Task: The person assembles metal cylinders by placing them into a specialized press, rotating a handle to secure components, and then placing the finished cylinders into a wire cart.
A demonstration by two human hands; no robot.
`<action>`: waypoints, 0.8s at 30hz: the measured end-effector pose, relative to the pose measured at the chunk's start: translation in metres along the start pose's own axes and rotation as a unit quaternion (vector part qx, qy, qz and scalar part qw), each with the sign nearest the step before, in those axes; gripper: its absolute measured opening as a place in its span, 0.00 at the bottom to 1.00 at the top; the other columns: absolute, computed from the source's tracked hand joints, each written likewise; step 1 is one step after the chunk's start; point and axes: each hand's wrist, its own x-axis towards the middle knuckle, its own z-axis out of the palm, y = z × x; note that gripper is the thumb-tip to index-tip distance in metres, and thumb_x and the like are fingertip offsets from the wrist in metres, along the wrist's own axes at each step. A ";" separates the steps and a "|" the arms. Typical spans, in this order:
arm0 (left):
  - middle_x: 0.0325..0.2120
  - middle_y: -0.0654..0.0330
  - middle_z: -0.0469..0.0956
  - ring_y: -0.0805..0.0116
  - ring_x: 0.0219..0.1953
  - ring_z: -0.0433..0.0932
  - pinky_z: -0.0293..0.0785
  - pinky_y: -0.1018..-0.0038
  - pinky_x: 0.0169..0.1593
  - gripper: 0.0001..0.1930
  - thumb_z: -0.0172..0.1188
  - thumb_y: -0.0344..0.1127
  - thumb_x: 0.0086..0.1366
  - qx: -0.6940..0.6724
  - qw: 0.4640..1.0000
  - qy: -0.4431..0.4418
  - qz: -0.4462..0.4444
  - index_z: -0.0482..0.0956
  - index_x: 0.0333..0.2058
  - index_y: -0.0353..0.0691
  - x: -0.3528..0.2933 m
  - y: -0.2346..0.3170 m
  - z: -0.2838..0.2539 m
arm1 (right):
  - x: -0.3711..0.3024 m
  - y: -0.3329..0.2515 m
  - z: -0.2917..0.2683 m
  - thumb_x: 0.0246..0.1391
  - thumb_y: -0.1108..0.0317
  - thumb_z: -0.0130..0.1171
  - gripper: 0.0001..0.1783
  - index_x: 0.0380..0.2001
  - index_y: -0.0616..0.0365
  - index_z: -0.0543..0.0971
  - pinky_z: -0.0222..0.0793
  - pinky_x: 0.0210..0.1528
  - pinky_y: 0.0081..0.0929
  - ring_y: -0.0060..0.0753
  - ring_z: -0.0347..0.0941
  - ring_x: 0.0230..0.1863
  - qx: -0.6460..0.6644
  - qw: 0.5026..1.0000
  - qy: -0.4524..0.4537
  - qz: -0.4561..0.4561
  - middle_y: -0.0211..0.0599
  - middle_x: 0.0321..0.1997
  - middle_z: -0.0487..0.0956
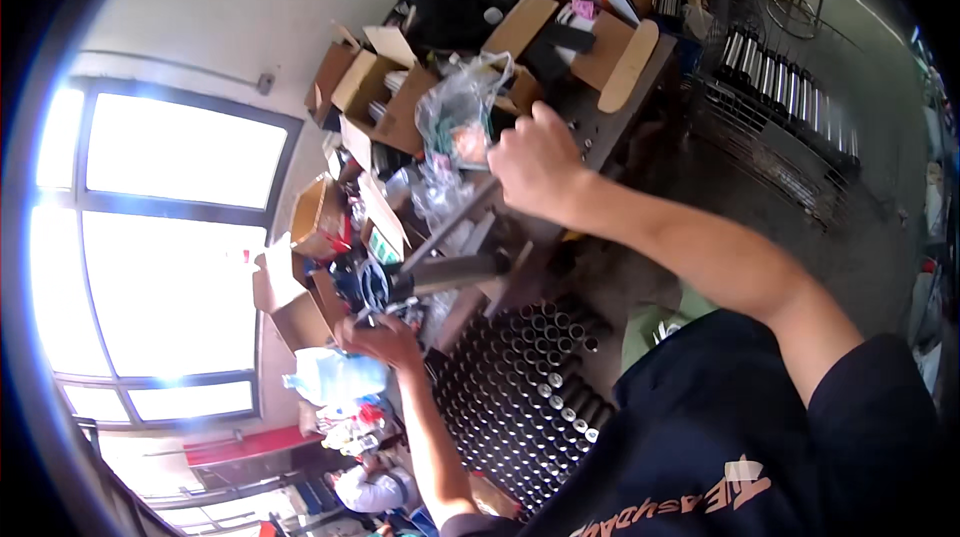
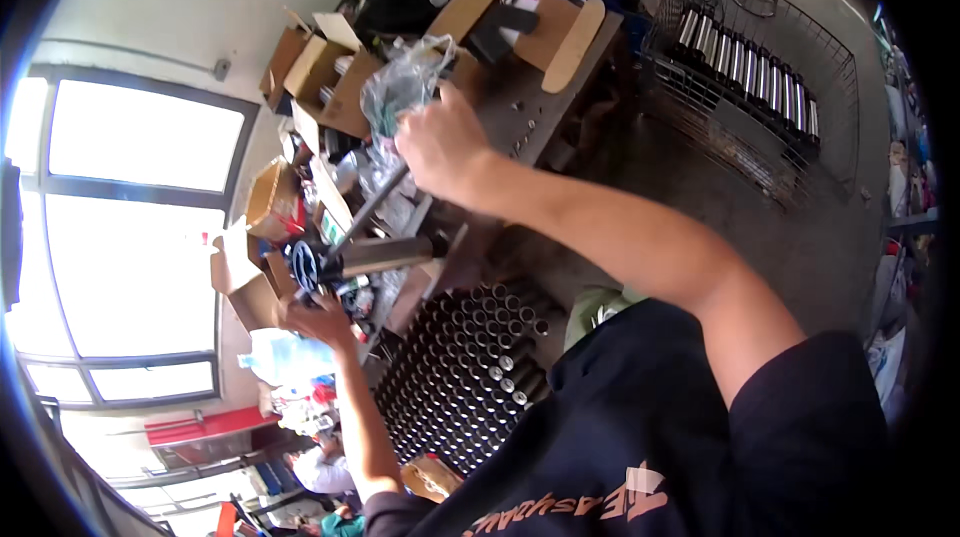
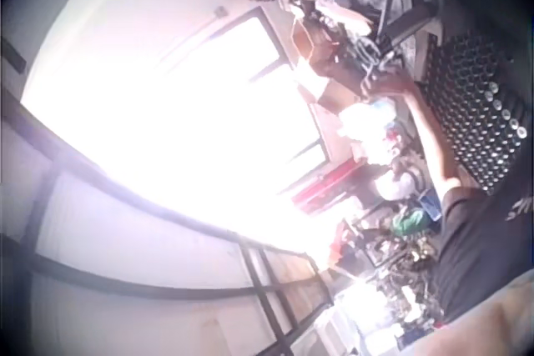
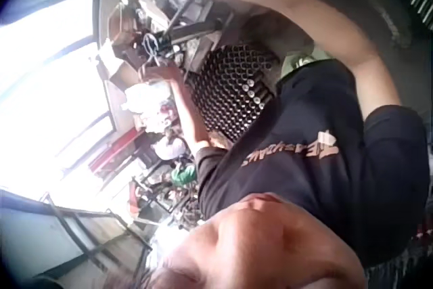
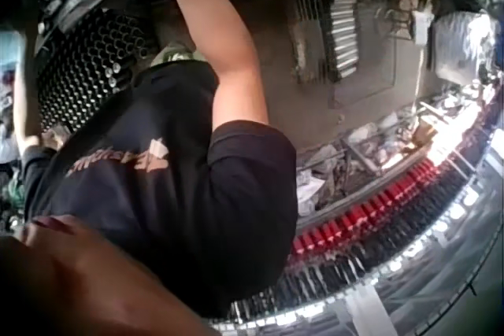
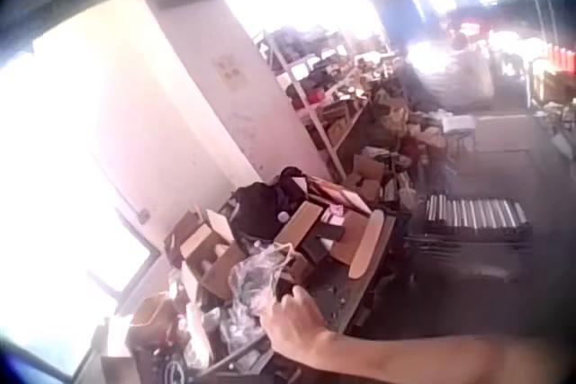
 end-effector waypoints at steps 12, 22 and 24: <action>0.48 0.54 0.83 0.60 0.51 0.81 0.75 0.64 0.51 0.46 0.74 0.71 0.34 0.288 0.575 -0.751 0.150 0.84 0.48 0.42 0.087 0.101 0.098 | 0.092 0.151 -0.048 0.37 0.65 0.69 0.05 0.14 0.46 0.82 0.64 0.45 0.34 0.29 0.74 0.32 0.065 0.993 0.077 -0.066 0.26 0.21 0.77; 0.42 0.58 0.86 0.59 0.45 0.85 0.79 0.65 0.46 0.41 0.78 0.67 0.31 0.266 0.533 -0.796 0.107 0.87 0.41 0.44 0.104 0.092 0.097 | -0.135 0.360 0.051 0.43 0.51 0.70 0.16 0.19 0.52 0.85 0.73 0.30 0.43 0.47 0.77 0.24 0.057 0.953 -0.276 0.111 0.40 0.16 0.78; 0.40 0.58 0.86 0.60 0.44 0.85 0.79 0.65 0.44 0.39 0.78 0.66 0.31 0.236 0.485 -0.838 0.077 0.87 0.38 0.42 0.124 0.080 0.111 | -0.187 0.344 0.064 0.47 0.48 0.68 0.19 0.20 0.53 0.86 0.74 0.29 0.43 0.46 0.77 0.23 0.047 0.919 -0.335 0.202 0.40 0.17 0.78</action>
